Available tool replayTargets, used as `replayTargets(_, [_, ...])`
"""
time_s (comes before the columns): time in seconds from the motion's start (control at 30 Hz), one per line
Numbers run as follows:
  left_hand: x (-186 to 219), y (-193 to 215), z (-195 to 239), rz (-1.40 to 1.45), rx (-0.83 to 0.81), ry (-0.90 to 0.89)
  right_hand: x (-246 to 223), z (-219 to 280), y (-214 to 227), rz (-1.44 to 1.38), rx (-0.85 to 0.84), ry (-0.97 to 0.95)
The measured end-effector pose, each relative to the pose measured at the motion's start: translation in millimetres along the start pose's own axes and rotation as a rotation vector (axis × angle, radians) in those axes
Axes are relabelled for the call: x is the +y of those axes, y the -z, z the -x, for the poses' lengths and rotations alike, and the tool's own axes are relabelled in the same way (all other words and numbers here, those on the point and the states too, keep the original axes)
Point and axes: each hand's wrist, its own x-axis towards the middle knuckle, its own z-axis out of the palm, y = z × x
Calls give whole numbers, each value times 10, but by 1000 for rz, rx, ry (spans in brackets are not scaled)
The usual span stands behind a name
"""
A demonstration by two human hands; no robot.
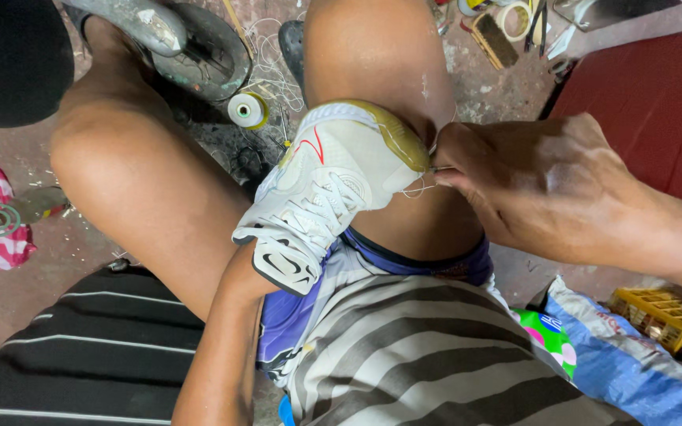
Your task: The person sits on the floor and sews the sole of a white sneaker using a needle and thread. They repeatedly push the needle through the shoe's sole and pull the thread tight to secure the stitching.
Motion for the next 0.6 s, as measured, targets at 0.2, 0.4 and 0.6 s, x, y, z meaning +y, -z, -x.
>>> replayTargets(0.2, [33,49,-47,144,-40,156,-24,-20,-47,-2,2,-22])
replayTargets(0.4, [82,148,-76,229,-48,156,25,27,-124,-31,-12,-17])
replayTargets(0.6, [222,133,-50,338,17,257,-3,16,-183,-34,217,84])
